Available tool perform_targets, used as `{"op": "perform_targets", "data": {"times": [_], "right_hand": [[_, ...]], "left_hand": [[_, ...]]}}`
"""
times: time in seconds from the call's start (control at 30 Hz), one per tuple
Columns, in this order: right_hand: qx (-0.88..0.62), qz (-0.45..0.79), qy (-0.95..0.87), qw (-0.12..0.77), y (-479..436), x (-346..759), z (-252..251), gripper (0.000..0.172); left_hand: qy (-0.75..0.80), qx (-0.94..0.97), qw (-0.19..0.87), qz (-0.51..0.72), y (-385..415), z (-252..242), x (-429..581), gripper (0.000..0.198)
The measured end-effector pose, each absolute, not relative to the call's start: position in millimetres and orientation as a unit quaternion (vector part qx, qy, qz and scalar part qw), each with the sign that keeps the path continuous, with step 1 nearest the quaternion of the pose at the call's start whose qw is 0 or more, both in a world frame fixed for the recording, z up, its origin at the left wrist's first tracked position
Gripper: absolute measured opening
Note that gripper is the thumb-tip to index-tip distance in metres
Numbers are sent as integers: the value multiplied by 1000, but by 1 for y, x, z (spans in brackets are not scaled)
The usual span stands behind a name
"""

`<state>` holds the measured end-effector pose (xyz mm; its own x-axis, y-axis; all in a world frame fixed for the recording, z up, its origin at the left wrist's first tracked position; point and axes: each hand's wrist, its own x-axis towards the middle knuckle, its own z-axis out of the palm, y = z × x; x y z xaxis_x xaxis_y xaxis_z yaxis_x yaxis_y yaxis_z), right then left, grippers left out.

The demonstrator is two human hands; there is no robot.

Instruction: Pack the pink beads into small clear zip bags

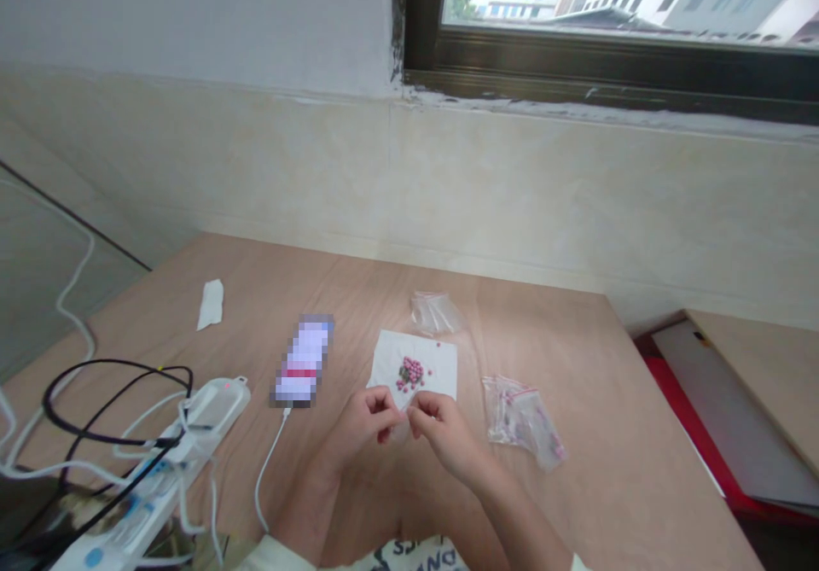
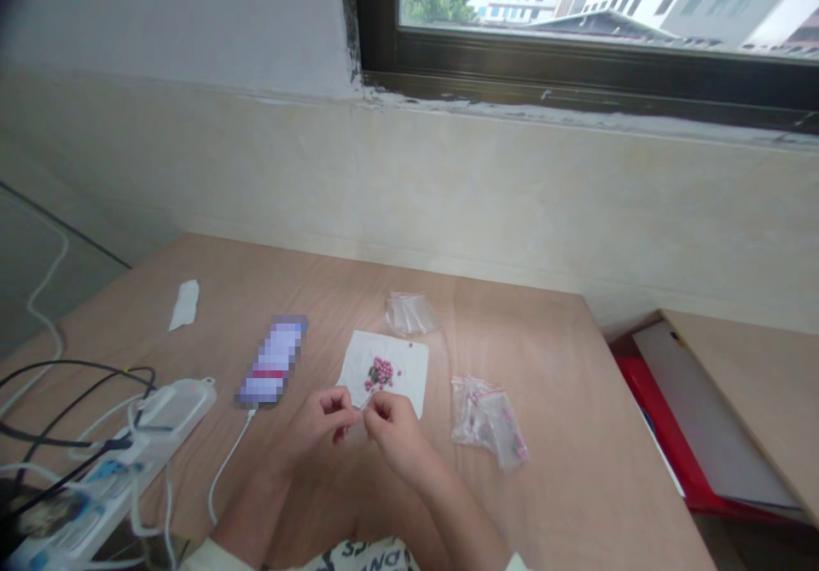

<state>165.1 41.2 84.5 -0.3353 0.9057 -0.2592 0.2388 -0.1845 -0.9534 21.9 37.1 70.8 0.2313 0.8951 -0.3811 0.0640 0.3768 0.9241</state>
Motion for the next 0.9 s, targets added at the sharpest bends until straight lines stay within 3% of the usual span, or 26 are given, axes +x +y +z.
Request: {"op": "perform_targets", "data": {"times": [0.3,0.63,0.8,0.9], "right_hand": [[-484,587,-597,254,38,163,90,20],[-601,468,-603,236,31,160,77,21],[-570,494,-591,287,25,148,63,5],[-569,519,-554,316,27,146,54,17]], "left_hand": [[480,588,607,235,33,80,21,21],[561,615,468,295,29,73,5,22],[548,659,429,287,14,88,22,23],[530,670,439,276,9,96,25,22]]}}
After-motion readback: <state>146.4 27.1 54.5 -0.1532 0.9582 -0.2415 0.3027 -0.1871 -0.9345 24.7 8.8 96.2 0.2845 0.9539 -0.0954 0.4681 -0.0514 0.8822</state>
